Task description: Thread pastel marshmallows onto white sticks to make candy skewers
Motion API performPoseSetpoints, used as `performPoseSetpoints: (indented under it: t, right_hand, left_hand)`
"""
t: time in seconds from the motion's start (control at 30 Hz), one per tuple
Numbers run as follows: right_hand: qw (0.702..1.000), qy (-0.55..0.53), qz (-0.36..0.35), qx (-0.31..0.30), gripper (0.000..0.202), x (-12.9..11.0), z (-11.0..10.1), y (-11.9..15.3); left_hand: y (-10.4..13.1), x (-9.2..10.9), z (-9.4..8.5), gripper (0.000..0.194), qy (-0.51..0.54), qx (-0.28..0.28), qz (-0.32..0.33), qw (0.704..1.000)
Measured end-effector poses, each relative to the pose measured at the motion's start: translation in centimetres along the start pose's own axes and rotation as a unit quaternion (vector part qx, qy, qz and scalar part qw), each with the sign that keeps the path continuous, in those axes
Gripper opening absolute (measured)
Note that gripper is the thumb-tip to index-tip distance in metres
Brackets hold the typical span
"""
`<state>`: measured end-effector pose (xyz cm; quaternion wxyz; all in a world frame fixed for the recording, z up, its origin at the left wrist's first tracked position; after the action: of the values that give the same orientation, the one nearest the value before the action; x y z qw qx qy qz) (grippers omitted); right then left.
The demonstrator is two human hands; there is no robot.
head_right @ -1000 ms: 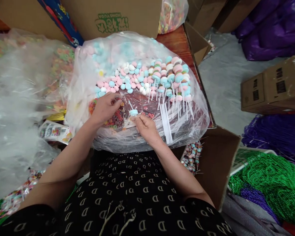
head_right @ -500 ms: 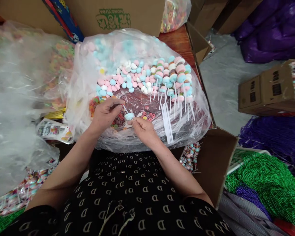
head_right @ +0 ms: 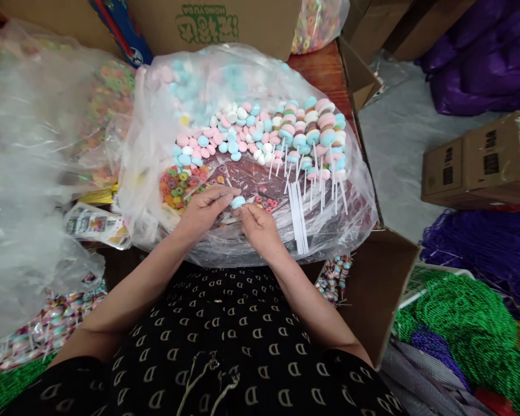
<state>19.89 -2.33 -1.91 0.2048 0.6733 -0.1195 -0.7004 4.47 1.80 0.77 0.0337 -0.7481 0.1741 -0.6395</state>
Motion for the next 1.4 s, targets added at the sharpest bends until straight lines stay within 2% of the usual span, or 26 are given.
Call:
performPoseSetpoints:
  t: [0.07,0.1,0.2,0.27,0.3,0.37,0.43,0.47,0.53,0.6,0.67,0.77,0.83,0.93,1.0,1.1,1.23,1.3,1.4]
  right_hand:
    - [1.0,-0.022,-0.004,0.011,0.051,-0.2,-0.4,-0.2]
    - [0.999,-0.034,-0.005,0.017,0.052,-0.3,-0.6,-0.4]
    - [0.998,-0.054,-0.004,0.028,0.054,-0.1,-1.0,-0.7]
    - [0.998,-0.053,-0.003,0.027,0.053,0.2,-1.0,-0.8]
    - [0.998,-0.05,-0.001,0.024,0.052,0.2,-1.0,-0.8]
    - [0.999,-0.04,0.002,0.014,0.051,0.3,-0.8,-0.7]
    - [1.0,-0.023,-0.003,0.004,0.049,0.1,-0.7,-0.5]
    - [1.0,-0.01,-0.01,-0.001,0.048,-0.1,-0.6,-0.4]
    - [0.999,0.022,-0.027,-0.012,0.045,-0.5,-0.3,-0.2]
    - [0.998,0.049,-0.042,-0.016,0.044,-0.8,-0.1,0.0]
    - [0.997,0.062,-0.05,-0.015,0.044,-0.9,0.0,0.0]
    - [0.996,0.071,-0.051,-0.007,0.043,-0.7,0.1,0.1]
    - [0.996,0.075,-0.05,0.005,0.041,-0.5,0.1,0.2]
    - [0.995,0.084,-0.054,0.024,0.039,-0.4,0.1,0.4]
    - [0.993,0.094,-0.066,0.031,0.039,-0.5,0.3,0.5]
    - [0.989,0.105,-0.093,0.035,0.037,-0.9,0.6,0.8]
    - [0.985,0.116,-0.125,0.035,0.034,-1.3,0.7,1.0]
    - [0.983,0.123,-0.134,0.036,0.033,-1.4,0.7,1.0]
    - [0.982,0.122,-0.14,0.036,0.034,-1.4,0.7,1.1]
  left_hand:
    - [-1.1,-0.2,-0.9,0.026,-0.112,-0.004,0.012,0.994]
    - [-1.7,-0.3,-1.4,0.027,-0.197,-0.009,0.017,0.98]
    - [-3.4,-1.1,-2.0,0.025,-0.427,-0.07,0.011,0.902]
    - [-4.1,-1.6,-2.0,0.025,-0.496,-0.114,-0.001,0.861]
    - [-4.2,-1.7,-2.0,0.025,-0.511,-0.128,-0.004,0.85]
    - [-4.4,-1.7,-2.0,0.022,-0.511,-0.128,0.0,0.85]
    - [-4.4,-1.5,-2.3,0.016,-0.472,-0.093,0.001,0.877]
    - [-4.3,-1.4,-2.6,0.013,-0.427,-0.065,-0.005,0.902]
    - [-4.0,-1.3,-3.0,0.011,-0.272,-0.007,-0.036,0.962]
    - [-3.6,-1.4,-2.9,0.012,-0.076,0.033,-0.079,0.993]
    - [-3.1,-1.5,-2.5,0.012,0.066,0.053,-0.111,0.99]
    - [-2.5,-1.2,-1.9,0.011,0.119,0.068,-0.126,0.983]
    - [-2.0,-0.6,-1.9,0.01,0.07,0.087,-0.096,0.989]
    - [-1.4,0.7,-2.0,0.01,-0.07,0.114,-0.012,0.991]
    - [-1.0,1.0,-1.8,0.011,-0.102,0.129,0.009,0.986]
    - [-0.8,-0.1,-1.7,0.009,0.019,0.172,-0.046,0.984]
    - [-0.9,-1.1,-0.8,0.005,0.237,0.176,-0.127,0.947]
    - [-1.0,-0.9,-0.6,0.012,0.286,0.173,-0.138,0.932]
    - [-1.2,-0.4,-0.2,0.023,0.306,0.167,-0.15,0.925]
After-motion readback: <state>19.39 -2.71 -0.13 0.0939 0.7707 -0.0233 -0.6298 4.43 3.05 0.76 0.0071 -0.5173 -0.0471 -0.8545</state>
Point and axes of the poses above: each hand's wrist, its own y-axis away from the middle knuckle, its own z-axis out of the palm, x = y × z, the point moved 5 cm from there along -y, towards the middle knuckle, and after that the axes turned 11 degrees about z, right-handed, at the moved point
